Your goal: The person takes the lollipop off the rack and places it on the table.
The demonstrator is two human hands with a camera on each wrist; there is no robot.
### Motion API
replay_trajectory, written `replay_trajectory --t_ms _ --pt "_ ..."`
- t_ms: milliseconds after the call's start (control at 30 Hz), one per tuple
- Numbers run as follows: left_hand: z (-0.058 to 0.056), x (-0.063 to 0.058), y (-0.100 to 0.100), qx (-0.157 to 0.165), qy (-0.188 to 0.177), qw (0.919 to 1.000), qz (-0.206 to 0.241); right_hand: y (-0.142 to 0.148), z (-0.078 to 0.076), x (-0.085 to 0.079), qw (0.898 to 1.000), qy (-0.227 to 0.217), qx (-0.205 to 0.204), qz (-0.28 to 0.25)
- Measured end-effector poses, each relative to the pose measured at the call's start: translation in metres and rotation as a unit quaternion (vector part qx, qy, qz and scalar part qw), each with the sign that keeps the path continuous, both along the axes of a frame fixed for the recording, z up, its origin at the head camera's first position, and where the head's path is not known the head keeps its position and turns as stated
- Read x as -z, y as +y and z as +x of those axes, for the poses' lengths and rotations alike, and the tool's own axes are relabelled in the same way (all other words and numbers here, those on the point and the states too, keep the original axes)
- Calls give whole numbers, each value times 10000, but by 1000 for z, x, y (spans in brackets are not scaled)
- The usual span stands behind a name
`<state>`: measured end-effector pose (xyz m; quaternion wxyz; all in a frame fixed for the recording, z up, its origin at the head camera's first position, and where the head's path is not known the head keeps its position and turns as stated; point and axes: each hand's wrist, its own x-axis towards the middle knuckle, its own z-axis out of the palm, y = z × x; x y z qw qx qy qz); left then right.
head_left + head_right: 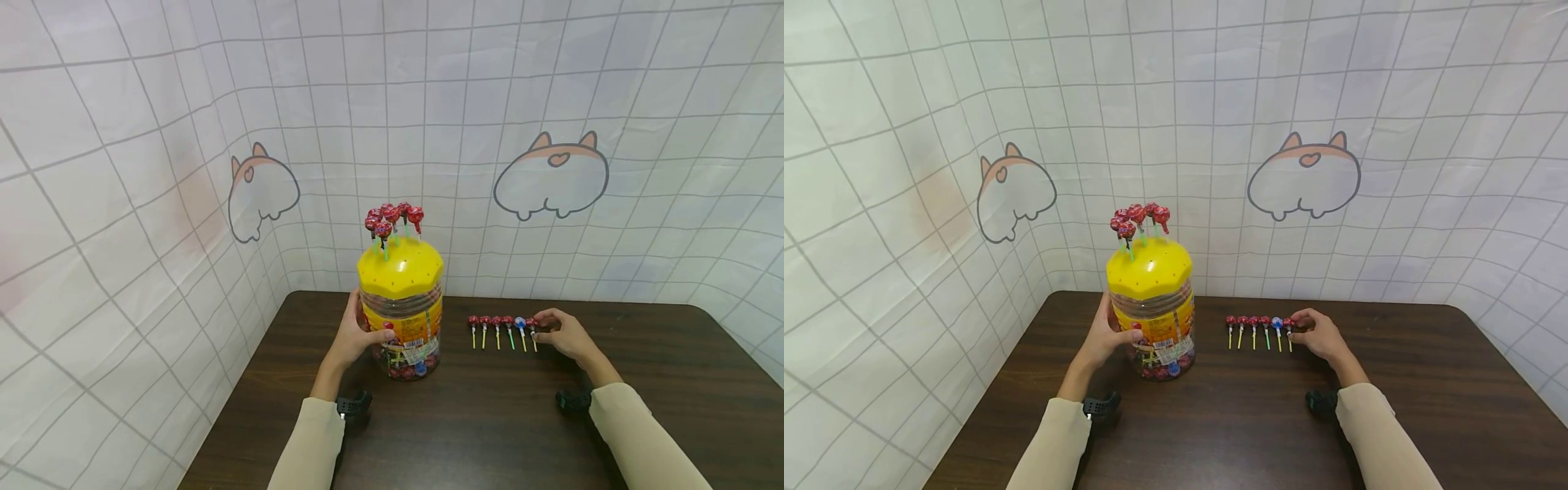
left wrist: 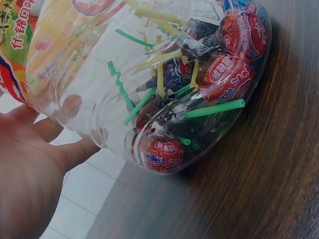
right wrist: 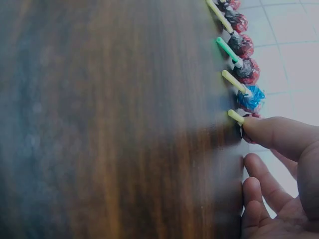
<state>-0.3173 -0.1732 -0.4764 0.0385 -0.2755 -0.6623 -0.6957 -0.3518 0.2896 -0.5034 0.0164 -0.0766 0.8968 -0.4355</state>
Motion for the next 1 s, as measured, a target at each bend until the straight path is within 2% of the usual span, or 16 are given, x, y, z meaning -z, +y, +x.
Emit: replay_trajectory --t_ms 200,333,500,733,867,1000 --pt "0 0 0 -3 4 10000 7 0 1 -4 9998 132 38 -118" --pt "0 0 1 2 23 10000 -3 -5 4 -19 9991 339 -39 -261" --pt "0 1 0 -28 15 10000 -15 -30 10 -63 9954 690 -412 -525" --pt "1 0 -1 -81 -56 9999 -35 -93 26 -134 9835 1363 -1018 -611" --pt "2 0 -1 -51 -68 10000 -7 -126 29 -164 9736 1784 -1204 -767" --pt "1 0 -1 -47 -73 9999 -50 -156 27 -187 9603 2200 -1306 -1111"
